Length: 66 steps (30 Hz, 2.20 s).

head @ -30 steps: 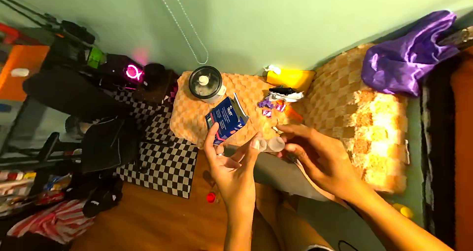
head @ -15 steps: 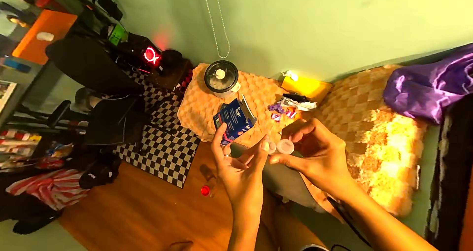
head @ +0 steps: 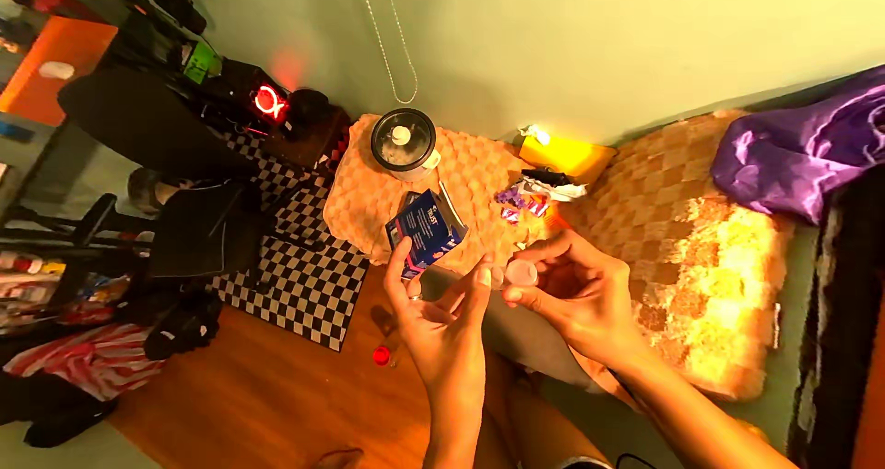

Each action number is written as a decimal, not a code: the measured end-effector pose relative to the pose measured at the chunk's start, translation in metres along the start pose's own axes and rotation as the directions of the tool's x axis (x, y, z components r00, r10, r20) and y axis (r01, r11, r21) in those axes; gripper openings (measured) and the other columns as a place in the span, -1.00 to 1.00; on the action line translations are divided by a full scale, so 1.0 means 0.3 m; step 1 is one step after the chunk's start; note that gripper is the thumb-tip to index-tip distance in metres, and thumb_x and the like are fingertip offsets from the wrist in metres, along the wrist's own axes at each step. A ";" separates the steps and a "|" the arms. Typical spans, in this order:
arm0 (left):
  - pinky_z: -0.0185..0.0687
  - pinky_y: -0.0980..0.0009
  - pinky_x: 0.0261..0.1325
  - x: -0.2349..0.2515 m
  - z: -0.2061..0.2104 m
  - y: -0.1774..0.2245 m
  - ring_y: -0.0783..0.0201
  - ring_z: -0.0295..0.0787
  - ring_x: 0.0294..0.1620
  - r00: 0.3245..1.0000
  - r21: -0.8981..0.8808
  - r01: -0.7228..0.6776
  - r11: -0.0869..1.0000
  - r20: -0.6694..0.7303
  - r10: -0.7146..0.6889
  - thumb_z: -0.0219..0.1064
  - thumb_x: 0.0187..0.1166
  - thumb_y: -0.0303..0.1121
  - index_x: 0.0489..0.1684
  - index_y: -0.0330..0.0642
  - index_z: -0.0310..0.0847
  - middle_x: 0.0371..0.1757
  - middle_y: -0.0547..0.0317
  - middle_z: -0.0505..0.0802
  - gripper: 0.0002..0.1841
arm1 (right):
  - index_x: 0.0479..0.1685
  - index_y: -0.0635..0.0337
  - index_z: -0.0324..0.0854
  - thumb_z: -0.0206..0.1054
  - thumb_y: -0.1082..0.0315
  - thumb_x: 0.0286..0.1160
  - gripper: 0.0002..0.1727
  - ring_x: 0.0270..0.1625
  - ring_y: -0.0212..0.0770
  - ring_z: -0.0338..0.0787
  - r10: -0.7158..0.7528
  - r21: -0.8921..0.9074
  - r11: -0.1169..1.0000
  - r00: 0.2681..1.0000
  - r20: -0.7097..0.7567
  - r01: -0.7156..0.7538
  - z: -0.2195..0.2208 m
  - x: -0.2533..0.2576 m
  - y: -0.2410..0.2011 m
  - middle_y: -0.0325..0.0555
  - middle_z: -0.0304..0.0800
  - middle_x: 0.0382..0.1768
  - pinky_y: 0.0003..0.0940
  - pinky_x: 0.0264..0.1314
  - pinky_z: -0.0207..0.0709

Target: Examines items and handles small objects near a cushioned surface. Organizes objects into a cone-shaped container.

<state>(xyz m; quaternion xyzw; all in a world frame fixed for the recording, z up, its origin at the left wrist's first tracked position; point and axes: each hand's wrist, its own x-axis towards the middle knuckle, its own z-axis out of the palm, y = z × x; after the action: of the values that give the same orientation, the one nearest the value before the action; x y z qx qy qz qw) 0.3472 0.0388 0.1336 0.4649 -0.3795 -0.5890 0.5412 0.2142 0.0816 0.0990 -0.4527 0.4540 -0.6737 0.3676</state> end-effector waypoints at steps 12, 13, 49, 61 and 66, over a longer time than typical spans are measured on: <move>0.92 0.19 0.11 0.069 -0.241 0.022 0.09 0.89 0.16 0.992 0.223 -0.014 0.975 -0.117 0.041 0.41 0.56 -0.32 0.81 -0.18 0.02 0.59 -0.13 0.48 -0.19 | 0.01 0.15 0.67 0.59 0.43 0.35 -0.71 -0.18 -0.44 0.88 0.078 -0.172 0.983 0.993 0.093 -0.061 -0.131 0.095 0.008 -0.33 0.89 -0.15 -0.49 -0.12 0.85; 0.92 0.20 0.11 0.057 -0.274 0.021 0.09 0.89 0.16 0.990 0.235 0.013 0.972 -0.140 0.021 0.39 0.57 -0.34 0.80 -0.18 0.03 0.58 -0.13 0.48 -0.21 | -0.02 0.13 0.69 0.57 0.42 0.34 -0.73 -0.21 -0.46 0.87 0.078 -0.221 0.973 0.995 0.064 -0.062 -0.144 0.103 0.010 -0.35 0.89 -0.18 -0.52 -0.15 0.81; 0.91 0.35 -0.08 -1.177 -1.215 0.369 0.28 0.89 -0.08 0.706 0.072 -0.076 0.995 -0.700 0.104 0.22 0.62 -0.53 0.73 -0.24 0.09 0.43 -0.07 0.53 -0.36 | -0.05 0.02 0.67 0.67 0.26 0.26 -0.67 -0.22 -0.45 0.90 -0.169 0.052 0.983 0.749 0.640 0.177 0.691 -0.566 -0.700 -0.41 0.91 -0.20 -0.54 -0.13 0.85; 0.91 0.37 -0.11 -1.393 -1.357 0.425 0.28 0.90 -0.15 0.745 0.032 -0.175 0.984 -0.650 0.154 0.17 0.61 -0.56 0.72 -0.19 0.12 0.36 0.00 0.62 -0.37 | -0.02 0.04 0.69 0.70 0.33 0.22 -0.63 -0.20 -0.46 0.90 -0.295 0.200 0.955 0.704 0.646 0.217 0.797 -0.877 -0.830 -0.40 0.92 -0.16 -0.57 -0.09 0.85; 0.90 0.38 -0.12 -1.432 -1.387 0.429 0.28 0.89 -0.18 0.734 0.026 -0.165 0.986 -0.665 0.140 0.15 0.63 -0.57 0.73 -0.19 0.12 0.33 -0.02 0.63 -0.38 | 0.01 0.03 0.70 0.71 0.34 0.21 -0.61 -0.16 -0.46 0.90 -0.313 0.198 0.950 0.697 0.646 0.243 0.808 -0.927 -0.856 -0.39 0.92 -0.11 -0.57 -0.05 0.84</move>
<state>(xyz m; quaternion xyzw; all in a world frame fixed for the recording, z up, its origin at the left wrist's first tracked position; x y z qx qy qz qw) 0.7750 0.4714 0.1982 0.6015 -0.1886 -0.3452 0.6953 0.5103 0.3476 0.3078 -0.7090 0.1845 -0.5347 0.4211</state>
